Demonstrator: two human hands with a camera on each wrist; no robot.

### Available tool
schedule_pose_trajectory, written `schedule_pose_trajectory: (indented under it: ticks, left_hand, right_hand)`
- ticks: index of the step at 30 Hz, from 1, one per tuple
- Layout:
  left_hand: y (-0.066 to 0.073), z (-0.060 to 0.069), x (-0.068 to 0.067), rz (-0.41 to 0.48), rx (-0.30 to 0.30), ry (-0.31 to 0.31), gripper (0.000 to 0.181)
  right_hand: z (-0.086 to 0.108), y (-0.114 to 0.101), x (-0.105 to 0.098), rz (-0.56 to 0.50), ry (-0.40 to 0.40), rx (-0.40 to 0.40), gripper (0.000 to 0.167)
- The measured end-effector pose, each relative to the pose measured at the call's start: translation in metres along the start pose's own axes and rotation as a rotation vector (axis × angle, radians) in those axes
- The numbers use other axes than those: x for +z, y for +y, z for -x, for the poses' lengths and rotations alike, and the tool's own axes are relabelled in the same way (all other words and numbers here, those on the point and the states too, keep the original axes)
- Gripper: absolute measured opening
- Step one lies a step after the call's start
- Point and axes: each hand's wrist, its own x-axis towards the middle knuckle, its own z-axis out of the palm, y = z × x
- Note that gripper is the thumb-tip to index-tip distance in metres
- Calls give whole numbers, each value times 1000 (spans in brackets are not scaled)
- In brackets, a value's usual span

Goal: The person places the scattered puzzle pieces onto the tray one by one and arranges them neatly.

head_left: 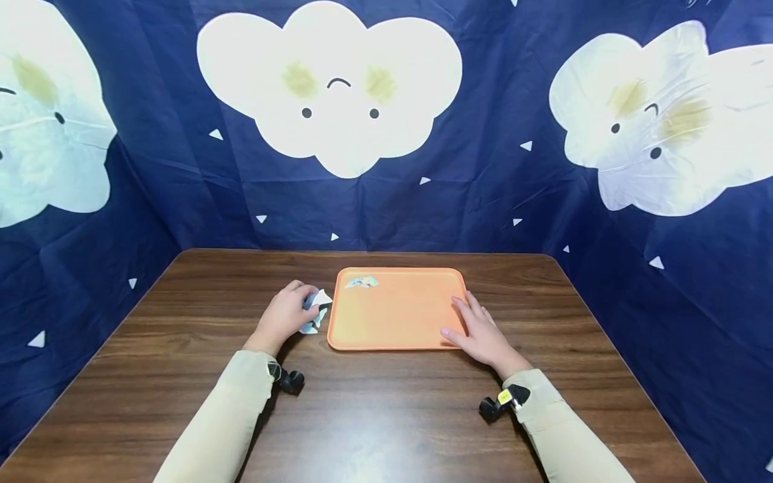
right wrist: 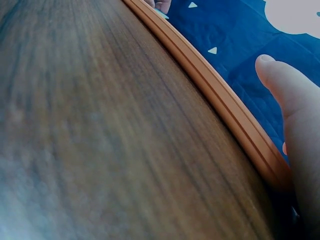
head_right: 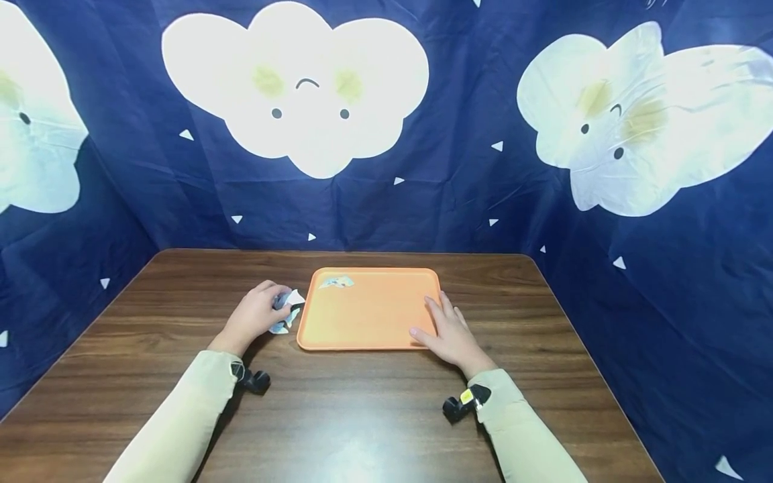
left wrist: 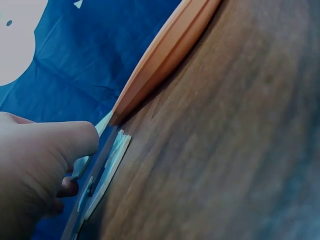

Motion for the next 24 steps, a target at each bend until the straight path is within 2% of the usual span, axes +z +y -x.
schedule_pose_trajectory:
  ticks: [5,7,16,20,24]
  left_hand:
    - [4,-3,-4,-20,-36,14,38]
    - [6,-5,-6,-3,-37,26,37]
    - [26,-19,0,64,51,34,36]
    - [38,-26,4,77,69,13,37]
    - [49,-34,10,75,106,20,35]
  right_hand:
    - [0,2,-2,6,4,-4,83]
    - [0,2,-3,6,7,-3,83]
    - [0,2,-6,11,10,10,84]
    - [-1,1,-4,4,1,2,84]
    - [-1,-1,-1,-6,3,-9,84]
